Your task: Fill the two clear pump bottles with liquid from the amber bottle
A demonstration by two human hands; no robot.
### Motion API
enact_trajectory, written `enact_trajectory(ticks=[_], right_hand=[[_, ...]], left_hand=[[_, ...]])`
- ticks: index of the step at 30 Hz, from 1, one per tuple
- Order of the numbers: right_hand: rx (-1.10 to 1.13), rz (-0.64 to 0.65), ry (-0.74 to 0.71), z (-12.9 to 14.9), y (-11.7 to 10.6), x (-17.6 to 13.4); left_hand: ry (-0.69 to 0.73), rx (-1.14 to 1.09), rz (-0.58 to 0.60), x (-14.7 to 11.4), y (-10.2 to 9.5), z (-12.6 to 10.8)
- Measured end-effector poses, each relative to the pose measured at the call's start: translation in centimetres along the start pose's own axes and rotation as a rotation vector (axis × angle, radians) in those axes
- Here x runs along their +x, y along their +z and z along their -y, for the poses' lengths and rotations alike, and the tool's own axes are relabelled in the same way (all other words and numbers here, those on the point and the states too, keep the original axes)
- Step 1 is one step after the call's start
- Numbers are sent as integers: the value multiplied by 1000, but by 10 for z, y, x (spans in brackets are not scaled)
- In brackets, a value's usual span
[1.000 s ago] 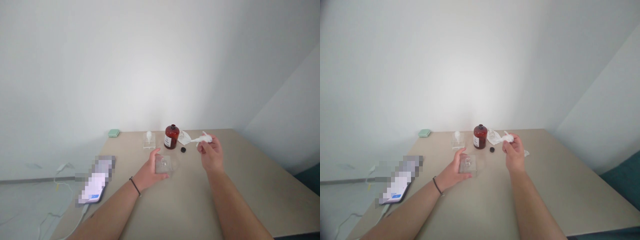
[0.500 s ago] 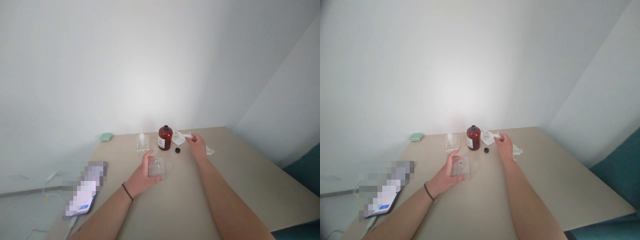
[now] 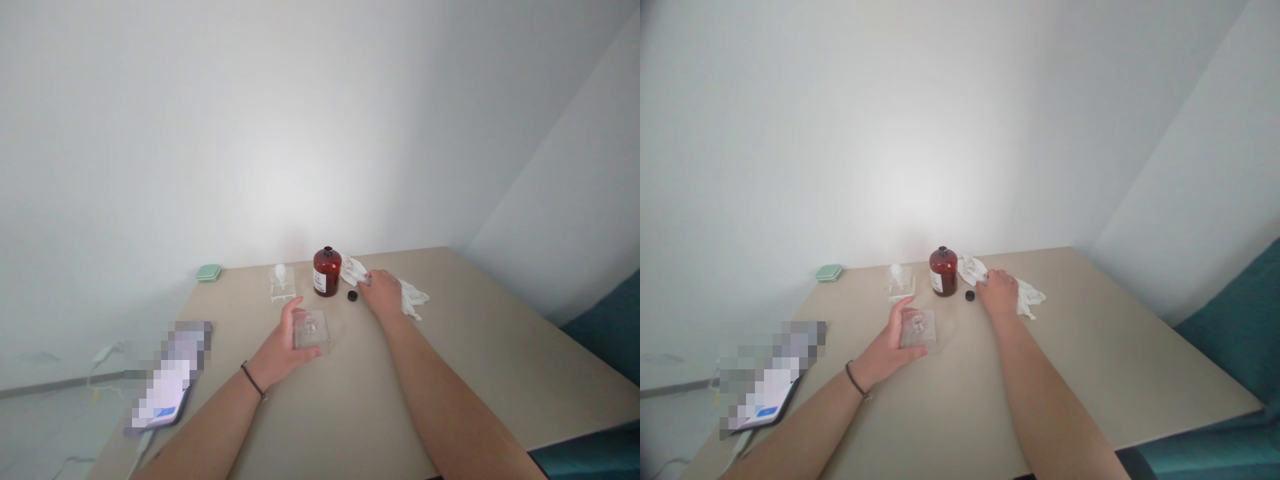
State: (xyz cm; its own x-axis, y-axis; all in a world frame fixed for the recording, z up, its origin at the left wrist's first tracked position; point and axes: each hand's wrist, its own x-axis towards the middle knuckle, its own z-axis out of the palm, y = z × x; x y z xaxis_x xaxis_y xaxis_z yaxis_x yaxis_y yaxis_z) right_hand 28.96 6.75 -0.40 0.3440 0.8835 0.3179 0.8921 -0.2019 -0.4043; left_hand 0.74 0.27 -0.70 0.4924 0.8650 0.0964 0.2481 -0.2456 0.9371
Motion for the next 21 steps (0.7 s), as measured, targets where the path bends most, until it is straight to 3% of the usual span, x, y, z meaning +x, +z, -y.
enact_trajectory(ticks=[7, 13, 16, 21], right_hand=[[-141, -9, -14, 0, -6, -4], [-61, -261, -121, 10, -19, -19], [52, -312, -268, 25, -20, -30], [462, -192, -403, 50, -2, -40]], left_hand=[[-7, 16, -7, 1, 0, 1], [14, -2, 3, 2, 0, 5], [10, 2, 3, 2, 1, 6], [25, -6, 8, 2, 2, 5]])
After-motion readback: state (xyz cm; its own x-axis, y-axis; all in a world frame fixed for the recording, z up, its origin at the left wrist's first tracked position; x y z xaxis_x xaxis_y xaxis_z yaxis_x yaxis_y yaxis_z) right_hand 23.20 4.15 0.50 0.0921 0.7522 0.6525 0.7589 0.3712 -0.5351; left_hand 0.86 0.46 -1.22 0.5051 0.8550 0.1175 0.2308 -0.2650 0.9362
